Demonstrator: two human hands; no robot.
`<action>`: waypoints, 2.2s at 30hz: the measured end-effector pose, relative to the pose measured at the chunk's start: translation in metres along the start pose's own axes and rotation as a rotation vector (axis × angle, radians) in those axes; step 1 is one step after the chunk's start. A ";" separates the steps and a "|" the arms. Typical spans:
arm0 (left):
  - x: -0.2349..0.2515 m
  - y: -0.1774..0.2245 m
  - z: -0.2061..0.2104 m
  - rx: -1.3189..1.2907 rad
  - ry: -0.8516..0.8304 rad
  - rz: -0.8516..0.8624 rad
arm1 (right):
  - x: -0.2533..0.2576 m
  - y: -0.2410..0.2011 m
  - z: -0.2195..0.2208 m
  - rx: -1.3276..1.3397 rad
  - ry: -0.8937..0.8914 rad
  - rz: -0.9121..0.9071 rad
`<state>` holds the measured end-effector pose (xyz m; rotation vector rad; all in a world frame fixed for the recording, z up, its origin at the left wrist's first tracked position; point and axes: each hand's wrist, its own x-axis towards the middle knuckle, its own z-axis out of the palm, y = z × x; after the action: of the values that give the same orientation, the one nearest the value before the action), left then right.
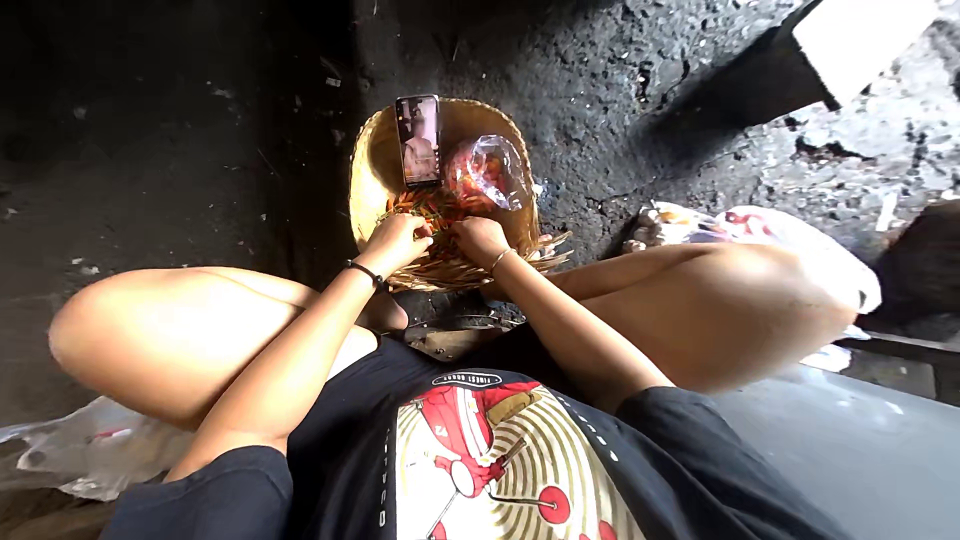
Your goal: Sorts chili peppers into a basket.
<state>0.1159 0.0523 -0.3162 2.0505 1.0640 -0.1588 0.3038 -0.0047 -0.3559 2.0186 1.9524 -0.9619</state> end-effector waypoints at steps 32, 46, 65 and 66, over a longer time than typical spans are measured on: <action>-0.002 0.005 -0.007 -0.588 0.130 0.116 | -0.030 0.000 -0.056 0.736 0.269 -0.301; -0.004 0.010 -0.009 -0.641 0.292 0.337 | -0.024 -0.009 -0.040 1.814 -0.007 0.007; -0.002 -0.002 -0.010 -0.011 -0.009 -0.061 | -0.019 -0.018 -0.023 -0.057 -0.160 0.148; -0.002 -0.001 -0.009 -0.016 -0.012 -0.051 | -0.018 -0.018 -0.020 -0.072 -0.155 0.150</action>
<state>0.1118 0.0581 -0.3103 2.0068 1.1072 -0.1871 0.2951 -0.0064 -0.3247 1.9556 1.7060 -0.9667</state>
